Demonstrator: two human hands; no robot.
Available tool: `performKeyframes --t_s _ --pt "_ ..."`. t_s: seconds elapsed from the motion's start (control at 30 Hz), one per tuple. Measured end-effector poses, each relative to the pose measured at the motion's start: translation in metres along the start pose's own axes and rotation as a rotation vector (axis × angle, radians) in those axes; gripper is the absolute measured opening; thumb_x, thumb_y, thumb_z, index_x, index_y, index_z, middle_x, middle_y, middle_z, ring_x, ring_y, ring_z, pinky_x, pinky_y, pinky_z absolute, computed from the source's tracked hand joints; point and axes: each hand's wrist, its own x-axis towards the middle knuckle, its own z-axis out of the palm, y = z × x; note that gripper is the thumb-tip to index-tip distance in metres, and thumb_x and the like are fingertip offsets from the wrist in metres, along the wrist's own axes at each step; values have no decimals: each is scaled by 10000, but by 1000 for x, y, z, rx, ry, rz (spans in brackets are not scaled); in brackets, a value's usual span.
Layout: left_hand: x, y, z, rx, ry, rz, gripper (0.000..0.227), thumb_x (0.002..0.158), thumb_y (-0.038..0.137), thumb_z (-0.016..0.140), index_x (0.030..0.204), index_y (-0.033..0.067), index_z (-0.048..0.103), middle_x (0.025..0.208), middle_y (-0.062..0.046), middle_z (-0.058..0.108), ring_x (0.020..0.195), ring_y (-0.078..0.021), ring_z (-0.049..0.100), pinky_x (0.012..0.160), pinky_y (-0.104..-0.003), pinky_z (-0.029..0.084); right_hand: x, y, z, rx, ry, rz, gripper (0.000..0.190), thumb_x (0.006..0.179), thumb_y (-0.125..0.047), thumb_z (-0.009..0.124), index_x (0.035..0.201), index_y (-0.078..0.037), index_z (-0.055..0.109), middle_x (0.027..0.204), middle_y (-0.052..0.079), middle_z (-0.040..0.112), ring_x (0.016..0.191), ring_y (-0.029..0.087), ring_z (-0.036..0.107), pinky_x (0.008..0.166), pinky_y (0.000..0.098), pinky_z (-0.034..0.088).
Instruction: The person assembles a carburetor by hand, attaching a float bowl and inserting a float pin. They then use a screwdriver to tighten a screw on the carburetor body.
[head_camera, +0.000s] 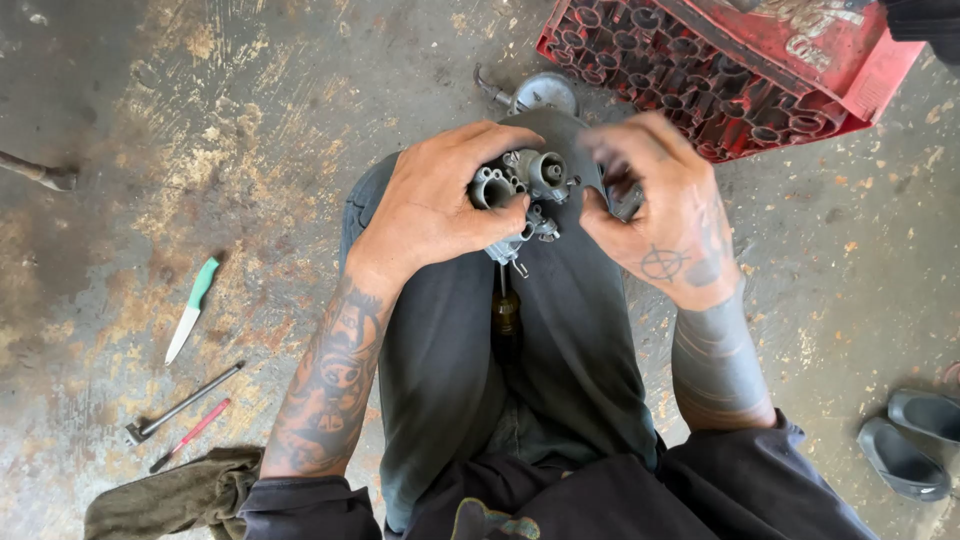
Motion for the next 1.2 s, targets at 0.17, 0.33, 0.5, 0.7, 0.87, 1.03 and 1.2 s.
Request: performKeyframes --t_s 0.17,0.33,0.5,0.7,0.87,1.03,1.2 --pt "0 1 -1 0 -5 -7 507 721 261 771 1218 179 718 1062 -82 742 992 -381 722 792 -475 581 -8 12 4 -40 -5 30 163 942 -19 785 1036 86 702 873 215 620 763 339 679 568 385 552" --pt "0 1 -1 -7 -6 -4 505 724 255 774 1220 174 718 1061 -85 743 990 -379 723 789 -476 582 -6 11 4 20 -22 5 176 919 42 747 1088 65 705 918 208 636 832 363 685 644 418 566" --pt "0 1 -1 5 -6 -12 505 723 265 775 1219 186 717 1053 -73 740 986 -374 721 794 -467 578 -8 10 5 -43 -27 57 118 948 7 756 1027 85 717 873 200 635 738 322 679 559 359 549" --pt "1 1 -1 0 -2 -3 502 720 265 777 1211 175 718 1053 -86 740 984 -387 720 789 -483 579 -5 6 2 -34 0 7 334 859 65 769 1184 62 692 993 204 633 813 322 675 626 377 567" --pt "2 0 -1 4 -7 -6 509 718 257 778 1218 186 718 1051 -79 740 988 -379 721 797 -470 579 -10 15 6 -37 28 -10 151 914 23 781 1052 42 721 900 186 634 777 347 681 572 388 541" --pt "0 2 -2 -10 1 -7 498 722 253 776 1211 175 722 1053 -84 743 987 -380 725 797 -468 580 -13 17 5 -20 62 9 134 945 -23 833 1033 13 739 894 141 649 765 276 677 583 320 535" --pt "1 2 -2 16 -10 -4 494 724 260 771 1208 174 719 1044 -85 739 986 -376 721 797 -475 580 -11 17 7 -32 35 -2 137 934 -31 820 1034 7 734 882 151 657 769 312 685 597 355 541"
